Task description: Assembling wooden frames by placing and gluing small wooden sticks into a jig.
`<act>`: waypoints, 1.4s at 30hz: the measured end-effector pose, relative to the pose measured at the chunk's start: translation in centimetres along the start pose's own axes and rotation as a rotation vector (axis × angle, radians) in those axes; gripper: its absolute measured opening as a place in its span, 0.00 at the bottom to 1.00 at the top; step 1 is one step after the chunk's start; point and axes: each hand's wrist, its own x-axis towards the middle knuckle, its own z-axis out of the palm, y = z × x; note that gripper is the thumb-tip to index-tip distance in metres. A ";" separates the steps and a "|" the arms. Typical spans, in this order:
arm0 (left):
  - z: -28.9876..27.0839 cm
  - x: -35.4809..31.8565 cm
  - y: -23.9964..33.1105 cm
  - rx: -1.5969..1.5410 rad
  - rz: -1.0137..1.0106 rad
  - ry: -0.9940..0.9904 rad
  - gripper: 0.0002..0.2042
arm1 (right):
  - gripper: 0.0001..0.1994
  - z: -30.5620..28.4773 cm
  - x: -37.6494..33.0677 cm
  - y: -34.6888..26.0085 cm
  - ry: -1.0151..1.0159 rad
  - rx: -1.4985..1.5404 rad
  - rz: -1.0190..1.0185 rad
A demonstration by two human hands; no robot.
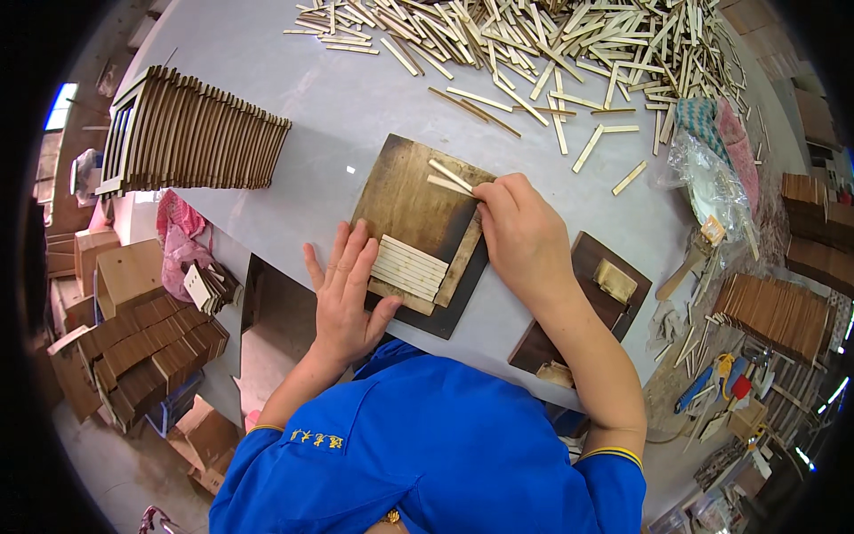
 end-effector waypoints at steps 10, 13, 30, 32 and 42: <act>0.3 1.5 0.1 0.059 0.028 0.002 0.28 | 0.11 -0.3 -1.5 -1.6 -0.039 0.222 -0.023; 0.3 1.6 0.2 0.073 0.032 0.003 0.27 | 0.11 -0.5 -1.8 -1.8 -0.055 0.250 -0.005; 0.4 1.5 0.0 0.037 0.015 0.017 0.26 | 0.09 0.2 -2.5 -2.6 -0.193 0.323 0.076; 0.4 1.5 0.0 0.035 0.016 0.015 0.26 | 0.09 0.2 -2.6 -2.8 -0.208 0.282 0.084; 0.4 1.5 0.0 0.034 0.033 -0.002 0.32 | 0.10 -0.1 -2.8 -3.0 -0.232 0.279 0.086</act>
